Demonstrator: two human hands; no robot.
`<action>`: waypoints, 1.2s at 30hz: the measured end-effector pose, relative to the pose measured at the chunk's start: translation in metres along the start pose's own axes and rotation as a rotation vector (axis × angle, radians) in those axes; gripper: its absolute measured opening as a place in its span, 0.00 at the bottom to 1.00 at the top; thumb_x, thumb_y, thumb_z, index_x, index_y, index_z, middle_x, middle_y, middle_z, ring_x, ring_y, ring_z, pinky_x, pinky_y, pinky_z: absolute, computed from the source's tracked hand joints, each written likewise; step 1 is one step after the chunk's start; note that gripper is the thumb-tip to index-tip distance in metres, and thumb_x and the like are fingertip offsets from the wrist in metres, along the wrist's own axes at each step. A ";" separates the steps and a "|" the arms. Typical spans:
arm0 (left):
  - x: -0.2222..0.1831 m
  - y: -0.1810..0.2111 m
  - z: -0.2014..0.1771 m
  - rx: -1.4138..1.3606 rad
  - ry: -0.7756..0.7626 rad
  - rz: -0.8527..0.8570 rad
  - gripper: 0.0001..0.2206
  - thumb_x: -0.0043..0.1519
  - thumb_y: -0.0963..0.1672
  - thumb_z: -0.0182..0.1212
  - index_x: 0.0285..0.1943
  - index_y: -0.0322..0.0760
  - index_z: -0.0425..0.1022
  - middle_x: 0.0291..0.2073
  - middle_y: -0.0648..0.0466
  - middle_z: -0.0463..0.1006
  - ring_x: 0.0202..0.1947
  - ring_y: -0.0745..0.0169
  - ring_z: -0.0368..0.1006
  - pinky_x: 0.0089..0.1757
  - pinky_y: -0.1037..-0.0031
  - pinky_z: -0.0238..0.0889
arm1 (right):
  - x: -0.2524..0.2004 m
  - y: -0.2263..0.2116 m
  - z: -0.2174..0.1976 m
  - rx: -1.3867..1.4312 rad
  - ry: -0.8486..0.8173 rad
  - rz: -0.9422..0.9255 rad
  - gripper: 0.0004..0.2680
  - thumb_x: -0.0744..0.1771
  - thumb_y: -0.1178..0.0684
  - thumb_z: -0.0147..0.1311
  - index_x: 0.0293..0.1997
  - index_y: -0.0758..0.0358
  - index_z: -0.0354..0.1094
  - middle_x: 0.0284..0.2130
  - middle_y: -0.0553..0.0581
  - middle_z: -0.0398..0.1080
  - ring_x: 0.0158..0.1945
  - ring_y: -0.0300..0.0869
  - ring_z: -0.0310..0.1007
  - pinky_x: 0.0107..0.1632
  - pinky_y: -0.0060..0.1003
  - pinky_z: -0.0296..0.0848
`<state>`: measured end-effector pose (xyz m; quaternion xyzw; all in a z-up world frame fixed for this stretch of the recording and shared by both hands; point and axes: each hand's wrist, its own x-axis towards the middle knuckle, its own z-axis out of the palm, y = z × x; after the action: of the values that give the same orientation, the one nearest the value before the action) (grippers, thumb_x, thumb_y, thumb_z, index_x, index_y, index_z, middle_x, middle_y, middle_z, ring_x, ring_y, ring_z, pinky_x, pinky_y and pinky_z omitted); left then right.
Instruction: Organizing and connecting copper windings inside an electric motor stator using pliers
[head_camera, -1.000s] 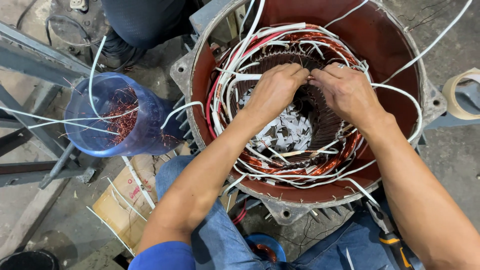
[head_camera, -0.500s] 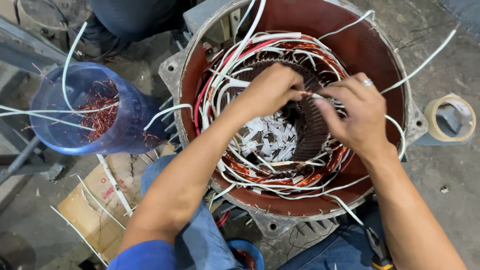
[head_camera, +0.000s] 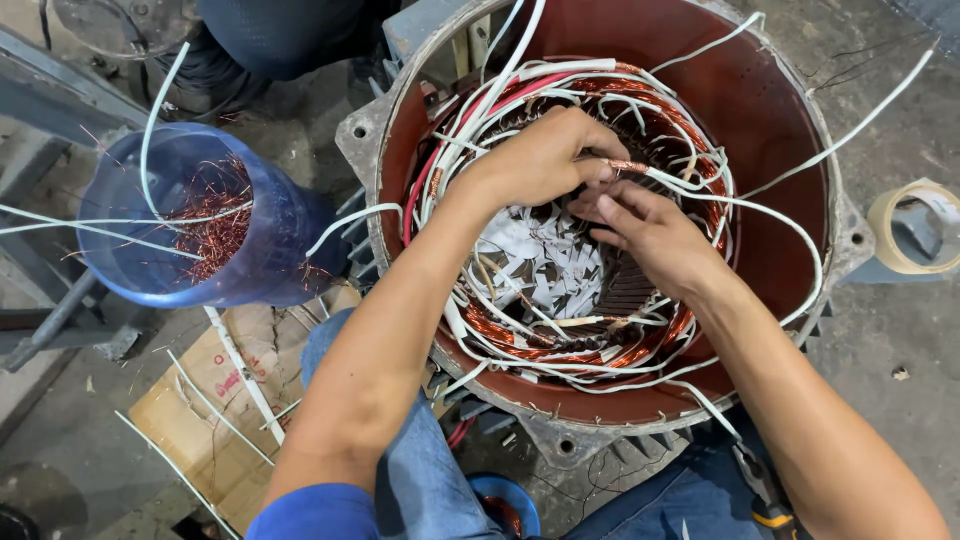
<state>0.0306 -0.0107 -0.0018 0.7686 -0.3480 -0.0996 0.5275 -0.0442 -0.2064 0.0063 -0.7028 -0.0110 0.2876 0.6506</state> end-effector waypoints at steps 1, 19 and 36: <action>0.000 -0.003 0.002 0.001 0.023 -0.001 0.09 0.65 0.37 0.65 0.50 0.31 0.87 0.35 0.38 0.88 0.36 0.42 0.88 0.46 0.54 0.77 | 0.000 -0.002 0.001 -0.019 0.030 0.006 0.18 0.75 0.53 0.44 0.72 0.79 0.56 0.64 0.79 0.65 0.72 0.67 0.64 0.72 0.67 0.62; 0.001 -0.008 0.023 0.026 0.248 0.092 0.07 0.67 0.38 0.61 0.50 0.33 0.84 0.39 0.38 0.85 0.47 0.31 0.82 0.49 0.50 0.75 | -0.017 -0.023 -0.023 -0.216 0.078 -0.063 0.16 0.77 0.50 0.39 0.56 0.76 0.72 0.39 0.72 0.77 0.45 0.56 0.82 0.51 0.52 0.82; 0.012 -0.018 0.037 0.158 0.192 -0.148 0.09 0.69 0.43 0.58 0.46 0.40 0.86 0.35 0.47 0.87 0.43 0.38 0.85 0.45 0.49 0.75 | -0.001 0.024 -0.047 -1.275 0.451 -0.925 0.10 0.71 0.58 0.69 0.58 0.62 0.77 0.44 0.58 0.77 0.44 0.52 0.83 0.41 0.44 0.83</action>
<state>0.0280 -0.0421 -0.0311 0.8374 -0.2451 -0.0365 0.4872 -0.0341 -0.2535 -0.0157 -0.9029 -0.3302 -0.2197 0.1655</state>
